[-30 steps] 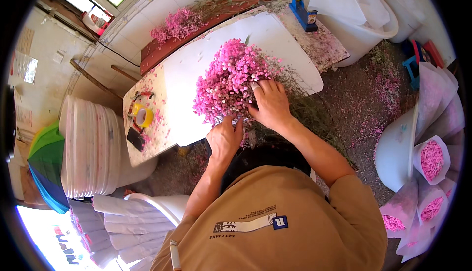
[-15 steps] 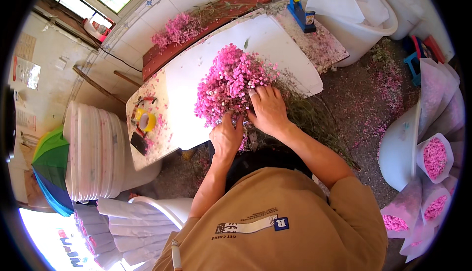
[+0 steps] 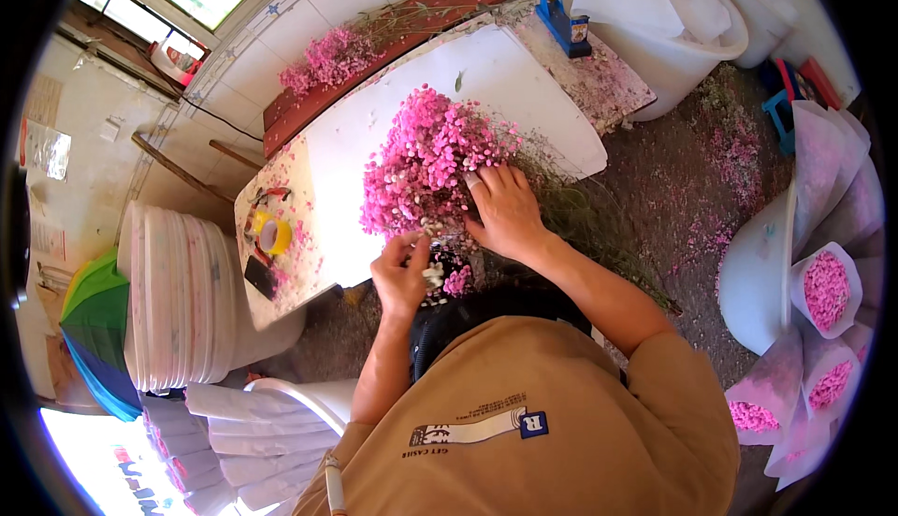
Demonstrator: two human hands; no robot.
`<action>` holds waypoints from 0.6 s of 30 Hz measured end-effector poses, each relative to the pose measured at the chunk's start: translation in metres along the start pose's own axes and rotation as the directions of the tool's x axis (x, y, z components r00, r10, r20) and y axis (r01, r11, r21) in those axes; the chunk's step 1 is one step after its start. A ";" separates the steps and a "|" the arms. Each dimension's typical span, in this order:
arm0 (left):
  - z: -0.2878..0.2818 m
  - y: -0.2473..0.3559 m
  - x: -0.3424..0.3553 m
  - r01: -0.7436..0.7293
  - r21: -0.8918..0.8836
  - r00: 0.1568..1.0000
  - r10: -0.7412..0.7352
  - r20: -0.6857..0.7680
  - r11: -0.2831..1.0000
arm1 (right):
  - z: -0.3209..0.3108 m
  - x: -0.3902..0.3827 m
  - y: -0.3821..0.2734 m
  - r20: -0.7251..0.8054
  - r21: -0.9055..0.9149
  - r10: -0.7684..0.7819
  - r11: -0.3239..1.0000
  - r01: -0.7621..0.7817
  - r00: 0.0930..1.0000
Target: The person wraps a small bouquet of pink flowers in white paper by rolling the paper around the stems, and then organizes a larger bouquet of pink flowers by hand.
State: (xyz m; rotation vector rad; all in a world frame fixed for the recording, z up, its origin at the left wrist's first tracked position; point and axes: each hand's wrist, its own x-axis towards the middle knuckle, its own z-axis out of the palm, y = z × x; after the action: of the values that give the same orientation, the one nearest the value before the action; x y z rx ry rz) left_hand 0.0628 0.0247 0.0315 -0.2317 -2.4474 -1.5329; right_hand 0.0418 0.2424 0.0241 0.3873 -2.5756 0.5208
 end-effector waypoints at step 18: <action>0.000 0.013 0.016 -0.330 0.499 0.944 0.268 0.195 0.801 | -0.011 0.003 -0.013 0.109 -0.017 0.024 1.000 -0.022 0.994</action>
State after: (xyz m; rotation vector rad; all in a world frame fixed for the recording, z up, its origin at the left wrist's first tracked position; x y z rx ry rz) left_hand 0.0513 0.0309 0.0474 -0.5804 -2.6457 -0.6952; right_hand 0.0482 0.2347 0.0384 0.3916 -2.6909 0.4995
